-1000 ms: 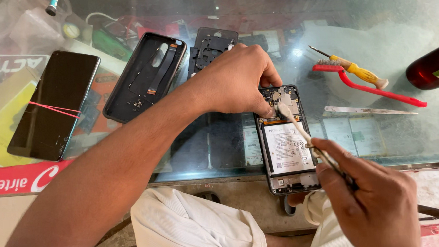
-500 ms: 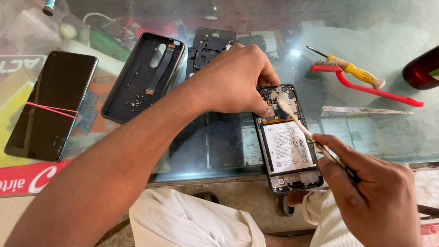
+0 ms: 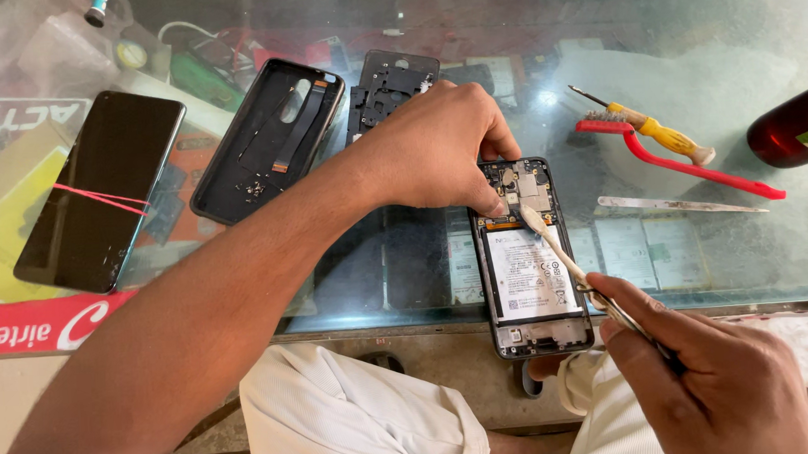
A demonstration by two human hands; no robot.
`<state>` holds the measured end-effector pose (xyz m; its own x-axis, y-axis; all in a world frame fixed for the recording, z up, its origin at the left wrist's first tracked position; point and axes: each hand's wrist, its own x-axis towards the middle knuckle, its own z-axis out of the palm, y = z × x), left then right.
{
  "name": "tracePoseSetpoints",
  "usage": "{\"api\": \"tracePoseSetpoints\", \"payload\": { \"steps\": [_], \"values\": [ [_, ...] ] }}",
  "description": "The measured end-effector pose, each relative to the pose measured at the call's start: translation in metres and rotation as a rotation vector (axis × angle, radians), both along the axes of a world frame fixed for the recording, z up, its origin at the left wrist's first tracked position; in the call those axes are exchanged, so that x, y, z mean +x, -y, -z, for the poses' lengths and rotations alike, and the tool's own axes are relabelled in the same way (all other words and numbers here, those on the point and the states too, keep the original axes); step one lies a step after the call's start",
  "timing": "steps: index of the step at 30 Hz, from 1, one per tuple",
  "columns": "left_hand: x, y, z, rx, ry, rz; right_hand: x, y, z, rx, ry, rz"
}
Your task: The person cleans the interior of a disassembled smartphone using a toothbrush and tweezers, then reattaches a small internal component near the camera module.
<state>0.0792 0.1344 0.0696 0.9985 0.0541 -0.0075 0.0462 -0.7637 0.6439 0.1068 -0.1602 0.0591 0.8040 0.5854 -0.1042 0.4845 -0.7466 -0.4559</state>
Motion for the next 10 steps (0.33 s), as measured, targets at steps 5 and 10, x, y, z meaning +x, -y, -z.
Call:
{"api": "tracePoseSetpoints", "payload": {
  "steps": [5, 10],
  "values": [
    [-0.001, -0.001, 0.000, 0.020, 0.008, 0.012, -0.006, -0.012, 0.005, 0.136, 0.078, -0.088],
    [-0.004, -0.006, 0.004, 0.018, 0.048, 0.066, -0.008, -0.019, -0.001, 0.054, 0.100, -0.056]
  ]
}}
